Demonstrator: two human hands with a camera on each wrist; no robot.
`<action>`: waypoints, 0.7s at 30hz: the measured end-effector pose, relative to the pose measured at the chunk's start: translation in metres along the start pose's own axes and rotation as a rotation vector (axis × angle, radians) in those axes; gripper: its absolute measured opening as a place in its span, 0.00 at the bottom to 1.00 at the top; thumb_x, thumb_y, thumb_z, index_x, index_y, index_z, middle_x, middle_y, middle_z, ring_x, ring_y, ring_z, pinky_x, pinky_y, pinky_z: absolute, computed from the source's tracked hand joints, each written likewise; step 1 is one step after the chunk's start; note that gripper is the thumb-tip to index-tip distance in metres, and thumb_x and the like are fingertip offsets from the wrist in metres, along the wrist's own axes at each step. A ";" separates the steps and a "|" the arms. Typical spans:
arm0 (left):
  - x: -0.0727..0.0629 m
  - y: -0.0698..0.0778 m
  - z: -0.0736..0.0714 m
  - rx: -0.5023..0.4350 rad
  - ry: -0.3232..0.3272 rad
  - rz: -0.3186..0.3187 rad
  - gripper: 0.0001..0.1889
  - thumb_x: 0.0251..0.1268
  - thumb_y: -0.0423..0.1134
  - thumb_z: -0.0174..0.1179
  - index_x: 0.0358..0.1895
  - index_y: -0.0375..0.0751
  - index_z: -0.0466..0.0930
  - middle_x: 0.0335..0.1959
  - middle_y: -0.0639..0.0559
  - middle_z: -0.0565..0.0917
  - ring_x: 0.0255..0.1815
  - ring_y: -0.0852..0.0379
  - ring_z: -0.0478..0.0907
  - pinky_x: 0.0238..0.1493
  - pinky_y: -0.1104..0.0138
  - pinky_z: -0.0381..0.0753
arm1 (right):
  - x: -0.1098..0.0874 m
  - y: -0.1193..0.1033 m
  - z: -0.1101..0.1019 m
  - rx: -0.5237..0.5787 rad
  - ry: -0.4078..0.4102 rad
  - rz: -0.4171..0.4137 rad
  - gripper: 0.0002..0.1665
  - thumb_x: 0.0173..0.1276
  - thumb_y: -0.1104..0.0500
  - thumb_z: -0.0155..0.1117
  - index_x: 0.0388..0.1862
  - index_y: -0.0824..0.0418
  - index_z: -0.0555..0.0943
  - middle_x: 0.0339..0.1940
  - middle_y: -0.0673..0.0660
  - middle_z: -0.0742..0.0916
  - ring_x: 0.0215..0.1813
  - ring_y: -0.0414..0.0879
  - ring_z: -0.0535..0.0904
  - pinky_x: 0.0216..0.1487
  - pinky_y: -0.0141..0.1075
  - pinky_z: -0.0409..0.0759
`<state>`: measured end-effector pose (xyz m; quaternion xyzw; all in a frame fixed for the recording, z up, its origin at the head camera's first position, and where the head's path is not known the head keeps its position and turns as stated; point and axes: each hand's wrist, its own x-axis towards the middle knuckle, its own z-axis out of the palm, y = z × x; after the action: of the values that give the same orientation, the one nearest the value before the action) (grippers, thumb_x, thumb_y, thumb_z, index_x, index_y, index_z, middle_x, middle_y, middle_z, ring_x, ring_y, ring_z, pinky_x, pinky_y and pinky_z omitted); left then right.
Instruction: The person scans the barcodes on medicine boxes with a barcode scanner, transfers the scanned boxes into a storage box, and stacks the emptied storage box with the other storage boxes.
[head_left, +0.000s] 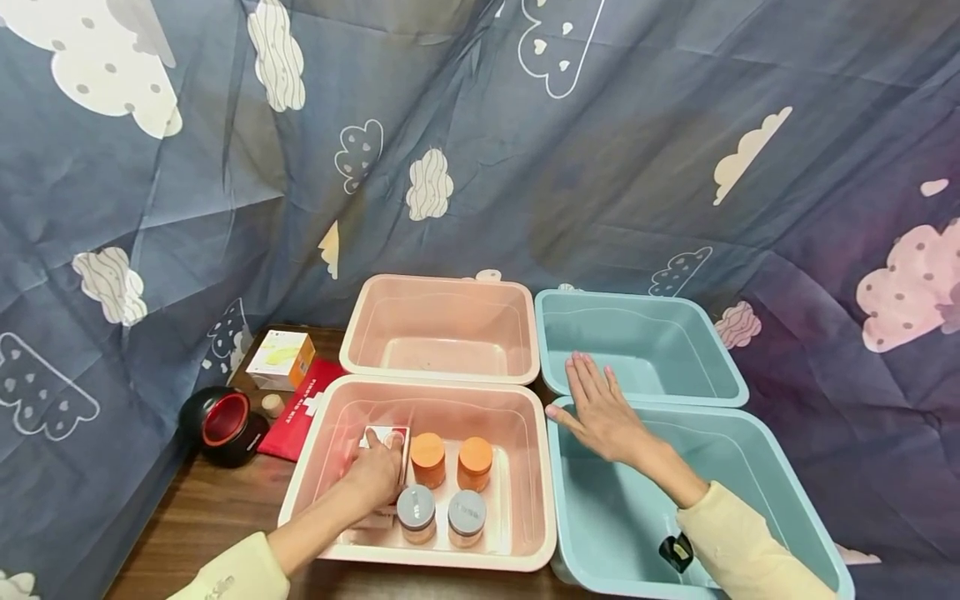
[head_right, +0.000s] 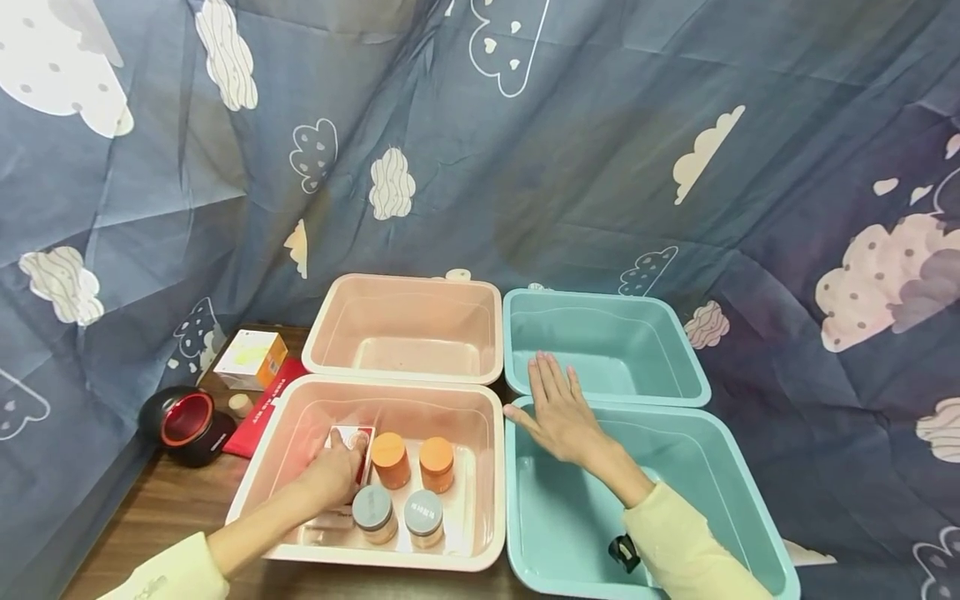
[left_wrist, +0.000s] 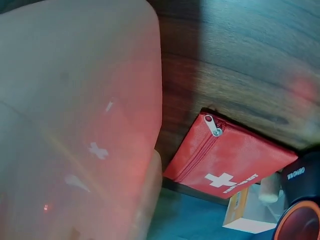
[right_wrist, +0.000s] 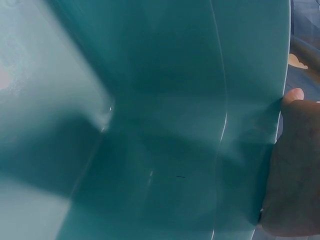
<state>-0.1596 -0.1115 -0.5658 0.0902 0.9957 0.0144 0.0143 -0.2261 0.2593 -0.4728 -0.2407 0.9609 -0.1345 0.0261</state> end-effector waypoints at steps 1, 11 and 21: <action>0.005 -0.004 0.009 0.005 -0.002 0.003 0.42 0.48 0.51 0.86 0.64 0.29 0.83 0.55 0.11 0.81 0.46 0.19 0.88 0.33 0.40 0.91 | 0.001 0.000 -0.001 -0.002 -0.006 0.004 0.57 0.88 0.32 0.48 0.89 0.75 0.47 0.92 0.74 0.48 0.92 0.71 0.41 0.88 0.70 0.37; 0.016 -0.031 -0.008 -0.275 -0.160 -0.083 0.45 0.53 0.47 0.83 0.74 0.33 0.76 0.68 0.10 0.72 0.50 0.25 0.86 0.46 0.41 0.91 | 0.006 0.002 -0.002 -0.022 -0.061 0.042 0.56 0.88 0.34 0.49 0.90 0.74 0.45 0.92 0.72 0.46 0.93 0.69 0.38 0.89 0.68 0.35; -0.053 -0.027 -0.146 -0.413 -0.011 -0.031 0.45 0.59 0.43 0.77 0.82 0.42 0.72 0.79 0.14 0.64 0.61 0.14 0.80 0.62 0.28 0.81 | 0.005 0.002 -0.002 -0.012 -0.071 0.044 0.56 0.88 0.34 0.50 0.90 0.73 0.46 0.93 0.72 0.46 0.93 0.69 0.38 0.89 0.67 0.35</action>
<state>-0.1167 -0.1511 -0.4195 0.0703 0.9728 0.2174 0.0384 -0.2313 0.2591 -0.4709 -0.2245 0.9651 -0.1197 0.0619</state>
